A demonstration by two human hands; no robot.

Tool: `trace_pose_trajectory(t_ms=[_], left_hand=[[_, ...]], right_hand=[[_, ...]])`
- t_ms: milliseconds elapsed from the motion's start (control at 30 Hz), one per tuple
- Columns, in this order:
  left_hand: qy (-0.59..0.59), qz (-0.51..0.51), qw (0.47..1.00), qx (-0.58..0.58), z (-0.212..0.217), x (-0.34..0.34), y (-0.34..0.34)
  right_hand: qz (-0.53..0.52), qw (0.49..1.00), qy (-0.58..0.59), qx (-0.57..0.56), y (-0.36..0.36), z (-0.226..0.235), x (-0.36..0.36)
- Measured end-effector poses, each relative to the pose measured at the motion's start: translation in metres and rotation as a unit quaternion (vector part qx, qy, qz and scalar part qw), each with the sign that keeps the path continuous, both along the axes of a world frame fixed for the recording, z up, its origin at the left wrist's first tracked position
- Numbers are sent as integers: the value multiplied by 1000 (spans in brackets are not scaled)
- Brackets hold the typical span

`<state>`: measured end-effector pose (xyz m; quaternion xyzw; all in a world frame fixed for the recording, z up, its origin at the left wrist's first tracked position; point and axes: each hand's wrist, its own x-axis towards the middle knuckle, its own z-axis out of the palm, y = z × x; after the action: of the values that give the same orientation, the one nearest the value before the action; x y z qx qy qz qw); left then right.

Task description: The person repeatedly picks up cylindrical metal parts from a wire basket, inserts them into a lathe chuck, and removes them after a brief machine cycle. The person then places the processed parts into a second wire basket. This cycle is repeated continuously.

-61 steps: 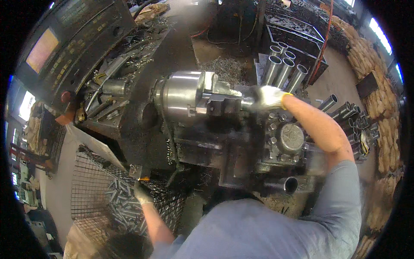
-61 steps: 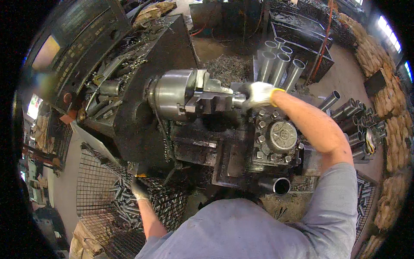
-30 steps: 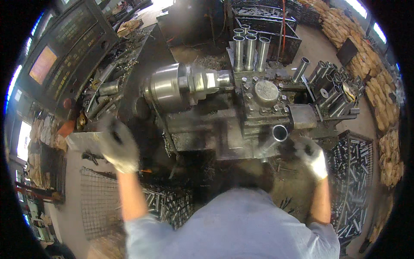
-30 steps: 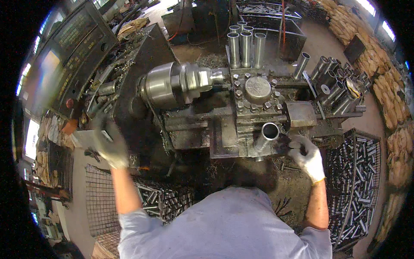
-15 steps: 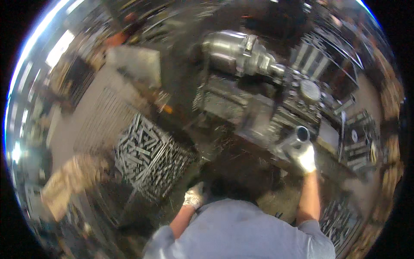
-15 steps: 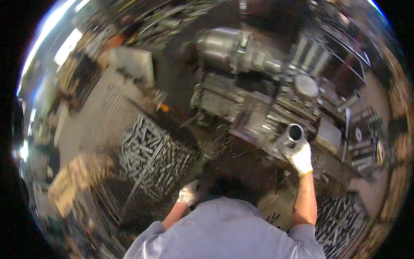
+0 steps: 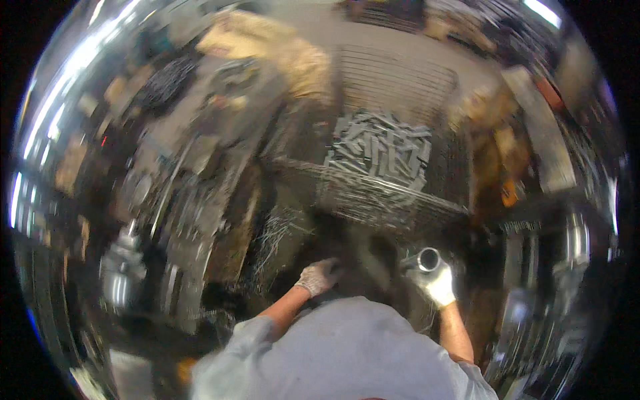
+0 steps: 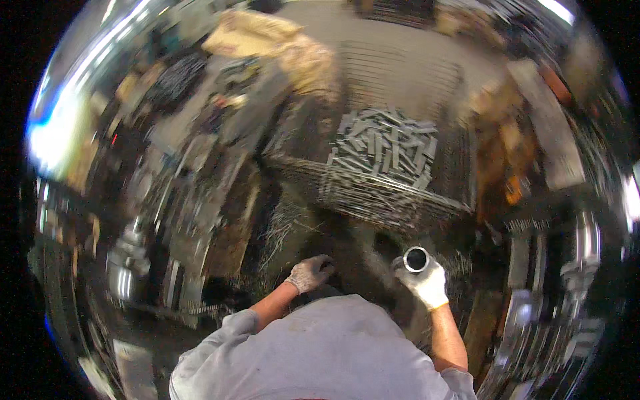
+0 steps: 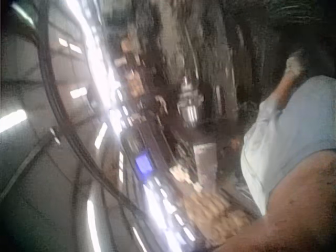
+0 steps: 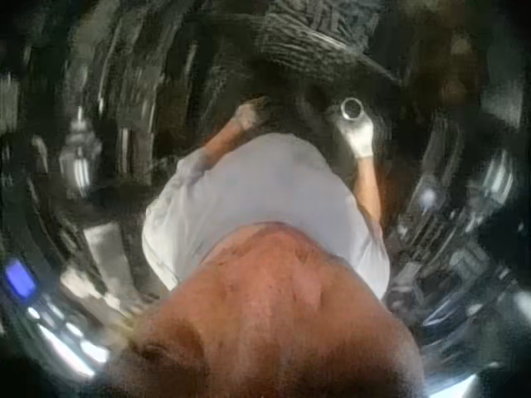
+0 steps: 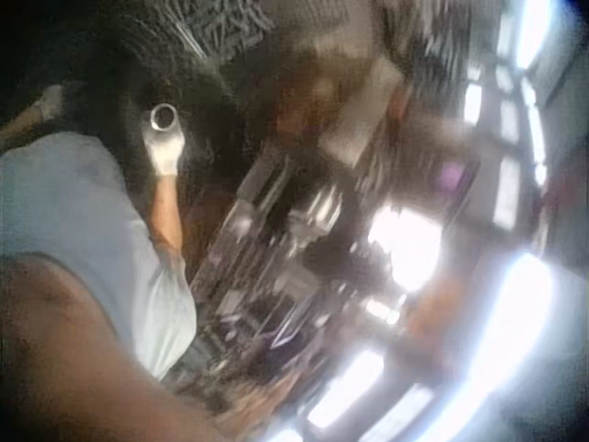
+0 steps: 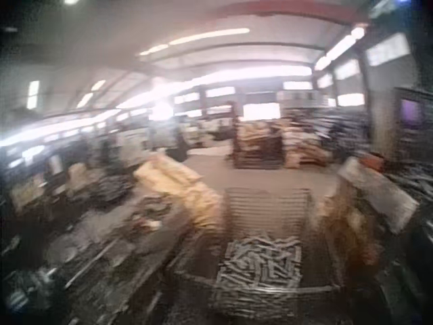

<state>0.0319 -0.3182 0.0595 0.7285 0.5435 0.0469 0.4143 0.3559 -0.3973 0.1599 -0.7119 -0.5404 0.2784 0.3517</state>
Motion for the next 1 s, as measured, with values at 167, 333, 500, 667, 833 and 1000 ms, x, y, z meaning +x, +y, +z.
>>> trace_pose_trajectory(t_ms=[167, 333, 500, 667, 833, 1000], left_hand=[[10, 206, 978, 21, -31, -148, 0], [-13, 424, 906, 6, -48, -242, -55], [-4, 623, 781, -49, -84, -271, -139], [-21, 836, 547, -31, -125, -272, -220], [66, 950, 292, 90, -123, -297, -266], [156, 949, 115, 250, -71, -335, -267]], right_hand=[[245, 969, 14, -14, 101, -30, -165], [457, 884, -70, 64, 167, -8, -301], [594, 801, -12, 71, 235, 25, -404], [636, 767, -34, 76, 304, 27, -496], [655, 753, -56, 29, 353, 18, -542], [715, 695, -37, 63, 384, 2, -545]])
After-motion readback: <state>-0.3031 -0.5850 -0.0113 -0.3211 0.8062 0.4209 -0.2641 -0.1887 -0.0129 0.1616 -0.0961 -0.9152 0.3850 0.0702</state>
